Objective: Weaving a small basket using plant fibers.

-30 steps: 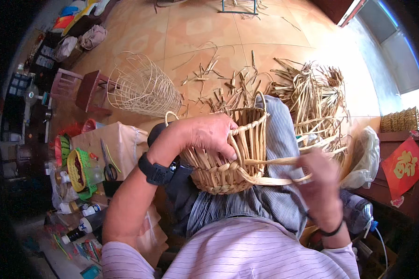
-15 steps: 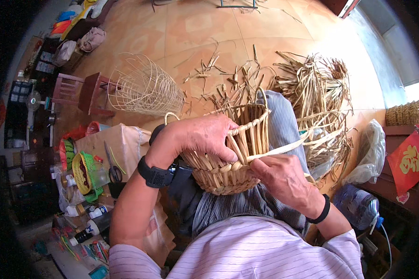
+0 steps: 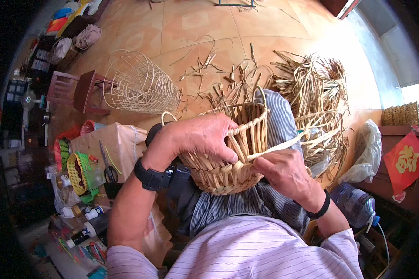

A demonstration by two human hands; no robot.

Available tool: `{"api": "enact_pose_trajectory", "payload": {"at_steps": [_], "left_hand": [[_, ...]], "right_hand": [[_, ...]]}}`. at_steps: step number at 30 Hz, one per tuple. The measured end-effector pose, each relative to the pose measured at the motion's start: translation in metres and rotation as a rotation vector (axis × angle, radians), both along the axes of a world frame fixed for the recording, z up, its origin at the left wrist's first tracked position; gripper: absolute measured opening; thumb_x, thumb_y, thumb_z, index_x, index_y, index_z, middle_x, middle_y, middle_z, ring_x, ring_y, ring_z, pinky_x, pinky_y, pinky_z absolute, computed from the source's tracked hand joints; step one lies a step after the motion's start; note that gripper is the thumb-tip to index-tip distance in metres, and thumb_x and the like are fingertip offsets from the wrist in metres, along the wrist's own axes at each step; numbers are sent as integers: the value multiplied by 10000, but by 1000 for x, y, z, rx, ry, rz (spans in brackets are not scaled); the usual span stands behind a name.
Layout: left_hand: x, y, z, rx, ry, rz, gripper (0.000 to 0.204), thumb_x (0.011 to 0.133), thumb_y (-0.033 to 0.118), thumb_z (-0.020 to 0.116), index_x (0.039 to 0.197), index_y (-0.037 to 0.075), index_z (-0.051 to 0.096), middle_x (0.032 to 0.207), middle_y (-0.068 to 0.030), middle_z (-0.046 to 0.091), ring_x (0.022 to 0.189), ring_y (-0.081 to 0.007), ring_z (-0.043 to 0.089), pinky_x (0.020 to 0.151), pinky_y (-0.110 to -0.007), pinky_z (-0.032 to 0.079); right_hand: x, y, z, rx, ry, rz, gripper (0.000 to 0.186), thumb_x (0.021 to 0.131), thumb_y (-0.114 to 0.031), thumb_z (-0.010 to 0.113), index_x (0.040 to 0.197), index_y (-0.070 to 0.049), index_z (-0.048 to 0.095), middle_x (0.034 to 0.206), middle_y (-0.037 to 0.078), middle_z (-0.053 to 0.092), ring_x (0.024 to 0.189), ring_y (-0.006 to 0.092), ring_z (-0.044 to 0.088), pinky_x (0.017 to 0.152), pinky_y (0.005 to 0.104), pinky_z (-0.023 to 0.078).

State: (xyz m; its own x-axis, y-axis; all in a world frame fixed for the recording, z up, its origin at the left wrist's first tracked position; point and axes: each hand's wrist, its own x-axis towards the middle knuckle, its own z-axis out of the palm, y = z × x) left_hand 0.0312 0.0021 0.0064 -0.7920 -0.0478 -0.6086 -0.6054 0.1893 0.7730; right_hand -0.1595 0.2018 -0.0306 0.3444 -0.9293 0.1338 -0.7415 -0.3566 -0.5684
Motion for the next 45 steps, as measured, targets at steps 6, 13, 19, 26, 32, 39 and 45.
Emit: {"api": "enact_pose_trajectory", "payload": {"at_steps": [6,13,19,26,32,39,45], "left_hand": [[7,2,-13,-8,87,-69,425,835,279,818,1150,-1,757,989,-119,815,888,-194,750,833,-359,586],[-7,-6,-8,71,-122,-240,479,892,295,766,1272,7,715,1089,-132,809,942,-201,748,866,-368,581],[-2,-3,-20,178,-165,-142,456,913,271,782,1281,9,720,1091,-105,811,953,-173,740,876,-350,584],[0,-4,-24,201,-217,-134,434,944,231,765,1313,9,712,1150,-77,799,1008,-155,721,921,-343,576],[-1,-6,-20,269,-156,-138,449,961,235,748,1346,10,698,1184,-77,787,1040,-151,709,946,-339,565],[3,-4,-19,273,-124,-88,426,958,229,741,1319,8,701,1159,-78,791,1024,-154,709,921,-345,568],[-1,-2,-13,84,-88,-113,414,905,227,774,1244,-2,717,1102,-109,800,971,-167,721,884,-358,574]], "right_hand": [[9,-13,18,-252,47,-151,280,909,-257,761,995,-56,585,888,117,591,749,323,655,681,461,538],[-3,-10,2,173,-131,-90,318,911,-189,765,1009,-30,508,859,176,605,773,425,676,649,504,541],[-11,-17,0,35,-14,46,214,887,-158,716,948,-41,548,782,116,629,764,351,713,624,470,559],[-22,-20,-11,-36,36,203,209,880,-251,695,946,-92,578,750,57,617,712,287,699,612,435,559],[-32,-29,-16,-62,10,262,210,887,-289,687,956,-110,600,738,40,609,707,269,696,604,416,558],[-36,-30,-16,-42,29,286,206,900,-292,701,956,-116,609,725,34,597,700,260,688,595,417,547],[-26,-24,-14,-22,-53,181,238,883,-260,737,936,-86,583,785,70,600,744,294,687,625,432,555]]}}
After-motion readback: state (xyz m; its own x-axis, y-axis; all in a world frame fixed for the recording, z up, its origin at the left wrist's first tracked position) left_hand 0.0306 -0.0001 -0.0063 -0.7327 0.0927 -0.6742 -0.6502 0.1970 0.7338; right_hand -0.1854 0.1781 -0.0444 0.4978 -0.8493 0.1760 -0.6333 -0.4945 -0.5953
